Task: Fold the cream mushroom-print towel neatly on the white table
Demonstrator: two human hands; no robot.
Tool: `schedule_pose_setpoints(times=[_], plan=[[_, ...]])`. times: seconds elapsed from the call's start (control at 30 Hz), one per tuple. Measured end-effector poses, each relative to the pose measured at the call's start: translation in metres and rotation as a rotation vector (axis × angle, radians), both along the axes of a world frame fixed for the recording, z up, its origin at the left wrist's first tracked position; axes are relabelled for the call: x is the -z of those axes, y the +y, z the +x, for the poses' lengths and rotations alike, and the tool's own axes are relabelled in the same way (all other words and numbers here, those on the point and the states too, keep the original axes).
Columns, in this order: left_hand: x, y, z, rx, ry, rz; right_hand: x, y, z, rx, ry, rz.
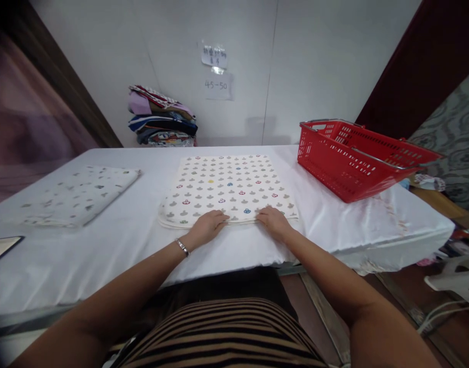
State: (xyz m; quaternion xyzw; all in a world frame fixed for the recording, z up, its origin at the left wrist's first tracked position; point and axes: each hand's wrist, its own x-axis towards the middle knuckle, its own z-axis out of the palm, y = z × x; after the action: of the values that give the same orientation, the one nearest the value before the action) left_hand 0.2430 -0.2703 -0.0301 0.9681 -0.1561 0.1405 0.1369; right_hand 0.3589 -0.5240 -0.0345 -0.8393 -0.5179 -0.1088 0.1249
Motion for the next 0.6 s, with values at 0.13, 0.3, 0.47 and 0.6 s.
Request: schedule_pose_setpoints(times=[0.13,0.3,0.47,0.6], plan=[[-0.001,-0.01,0.003,-0.019,0.0,0.031,0.005,0.001,0.002,0.018,0.025,0.04],[0.0,-0.023,0.01,-0.053,0.018,-0.061,0.006,0.004,0.003,0.109,0.138,0.081],[0.002,-0.024,0.013,-0.095,0.005,-0.167,0.006,0.004,0.002,0.158,0.173,0.091],[0.005,-0.021,0.012,-0.024,-0.04,-0.142,0.01,0.003,0.001,0.082,0.134,0.129]])
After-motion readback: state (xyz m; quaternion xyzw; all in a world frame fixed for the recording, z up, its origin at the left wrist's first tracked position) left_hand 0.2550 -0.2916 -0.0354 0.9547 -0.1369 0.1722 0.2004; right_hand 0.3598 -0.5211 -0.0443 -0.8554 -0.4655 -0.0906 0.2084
